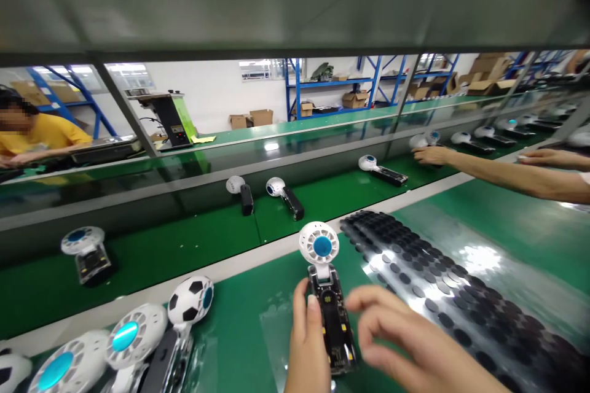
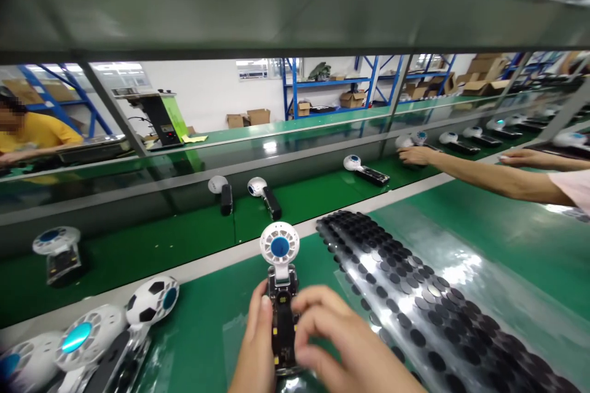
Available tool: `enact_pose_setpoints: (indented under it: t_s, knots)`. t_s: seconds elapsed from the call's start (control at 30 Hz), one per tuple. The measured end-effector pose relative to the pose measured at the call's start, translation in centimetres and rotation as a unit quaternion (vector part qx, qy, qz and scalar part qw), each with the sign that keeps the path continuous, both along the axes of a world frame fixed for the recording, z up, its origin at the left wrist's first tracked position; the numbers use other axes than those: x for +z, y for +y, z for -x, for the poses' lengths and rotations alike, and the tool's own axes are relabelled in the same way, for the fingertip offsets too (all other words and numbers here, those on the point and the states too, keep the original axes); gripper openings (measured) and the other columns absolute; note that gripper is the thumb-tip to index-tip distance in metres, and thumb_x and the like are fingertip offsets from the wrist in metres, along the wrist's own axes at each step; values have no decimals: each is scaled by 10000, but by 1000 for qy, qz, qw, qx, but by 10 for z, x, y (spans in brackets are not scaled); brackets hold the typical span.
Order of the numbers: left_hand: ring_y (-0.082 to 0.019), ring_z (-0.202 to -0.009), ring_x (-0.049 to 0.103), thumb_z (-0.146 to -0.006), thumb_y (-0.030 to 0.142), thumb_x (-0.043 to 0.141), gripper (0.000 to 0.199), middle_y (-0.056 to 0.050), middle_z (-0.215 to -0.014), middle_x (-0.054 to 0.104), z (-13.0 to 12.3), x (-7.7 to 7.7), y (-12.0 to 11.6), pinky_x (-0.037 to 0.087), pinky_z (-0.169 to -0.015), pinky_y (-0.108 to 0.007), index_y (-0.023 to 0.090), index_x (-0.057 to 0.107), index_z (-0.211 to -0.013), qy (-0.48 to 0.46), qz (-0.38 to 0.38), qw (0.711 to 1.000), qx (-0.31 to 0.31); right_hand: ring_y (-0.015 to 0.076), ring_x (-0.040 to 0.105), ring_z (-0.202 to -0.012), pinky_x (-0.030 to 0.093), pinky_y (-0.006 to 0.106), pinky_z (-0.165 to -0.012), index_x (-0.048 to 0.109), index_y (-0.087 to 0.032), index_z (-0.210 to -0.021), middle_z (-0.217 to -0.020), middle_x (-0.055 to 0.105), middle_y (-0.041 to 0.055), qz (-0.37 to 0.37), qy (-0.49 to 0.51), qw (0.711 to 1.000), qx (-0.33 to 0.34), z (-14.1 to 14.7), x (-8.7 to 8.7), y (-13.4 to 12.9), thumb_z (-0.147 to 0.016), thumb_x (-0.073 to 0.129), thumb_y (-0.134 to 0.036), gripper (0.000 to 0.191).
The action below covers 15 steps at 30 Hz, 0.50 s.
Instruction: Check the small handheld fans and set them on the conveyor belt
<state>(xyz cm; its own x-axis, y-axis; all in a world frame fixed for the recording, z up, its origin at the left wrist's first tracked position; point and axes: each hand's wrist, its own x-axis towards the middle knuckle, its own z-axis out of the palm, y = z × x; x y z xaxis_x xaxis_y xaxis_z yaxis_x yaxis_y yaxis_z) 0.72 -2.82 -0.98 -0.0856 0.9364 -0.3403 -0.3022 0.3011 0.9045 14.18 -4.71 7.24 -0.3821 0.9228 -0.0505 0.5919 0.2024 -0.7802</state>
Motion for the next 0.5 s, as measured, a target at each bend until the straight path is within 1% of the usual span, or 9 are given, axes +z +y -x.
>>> enact_pose_setpoints:
  t_s: [0.07, 0.1, 0.13, 0.2, 0.27, 0.3, 0.4, 0.5]
  knots:
    - [-259, -1089, 498, -727, 610, 469, 592, -91, -1179, 559, 0, -3, 0, 399, -863, -322, 225, 443, -1176, 23, 1, 999, 23, 156, 490, -1083, 437, 232, -843, 505, -223, -679, -1196, 476, -8, 20, 33, 997, -66, 6, 2, 22, -792, 450, -132, 155]
    - [-264, -1131, 460, -730, 611, 462, 596, -86, -1212, 538, 0, -4, 0, 369, -899, -336, 231, 443, -1188, 33, 4, 999, 24, 154, 491, -1073, 441, 230, -821, 495, -221, -678, -1203, 461, -11, 28, 36, 996, -82, 10, 3, 29, -794, 435, -132, 159]
    - [-266, -1156, 435, -738, 611, 448, 597, -83, -1231, 524, 0, -4, 0, 341, -925, -349, 236, 437, -1203, 43, 10, 999, 24, 146, 513, -1024, 446, 226, -787, 482, -220, -674, -1164, 476, -10, 33, 28, 996, -84, 13, 3, 35, -796, 422, -130, 163]
    - [-261, -1172, 413, -762, 595, 418, 581, -78, -1249, 509, -1, -3, 0, 297, -953, -361, 246, 424, -1226, 72, 29, 997, 21, 130, 549, -877, 442, 224, -721, 454, -215, -664, -1007, 522, -10, 39, -8, 997, -73, 18, 3, 40, -795, 409, -118, 169]
    - [-255, -1162, 423, -783, 564, 403, 548, -71, -1249, 510, 0, 0, -1, 289, -953, -356, 253, 420, -1234, 98, 52, 994, 19, 125, 546, -770, 428, 223, -663, 433, -211, -658, -871, 523, -17, 40, -42, 996, -66, 20, 4, 41, -790, 405, -104, 172]
    - [-253, -1146, 441, -789, 550, 402, 533, -68, -1236, 522, 0, 2, -1, 299, -944, -350, 255, 422, -1233, 105, 60, 992, 16, 124, 542, -750, 419, 222, -646, 431, -210, -662, -844, 517, -20, 37, -53, 996, -63, 20, 4, 40, -789, 407, -100, 169]
    - [-254, -1088, 497, -779, 533, 435, 517, -65, -1181, 567, 1, 6, -1, 353, -896, -324, 250, 445, -1211, 100, 61, 993, 17, 121, 540, -756, 400, 217, -646, 442, -205, -672, -853, 515, -22, 33, -71, 995, -54, 19, 6, 40, -778, 421, -76, 168]
    - [-253, -1089, 503, -762, 525, 471, 512, -59, -1167, 581, 1, 7, -1, 372, -878, -301, 250, 461, -1194, 93, 54, 994, 23, 117, 540, -745, 391, 214, -631, 455, -198, -675, -870, 512, -14, 45, -93, 993, -52, 20, 9, 42, -766, 420, -46, 181]
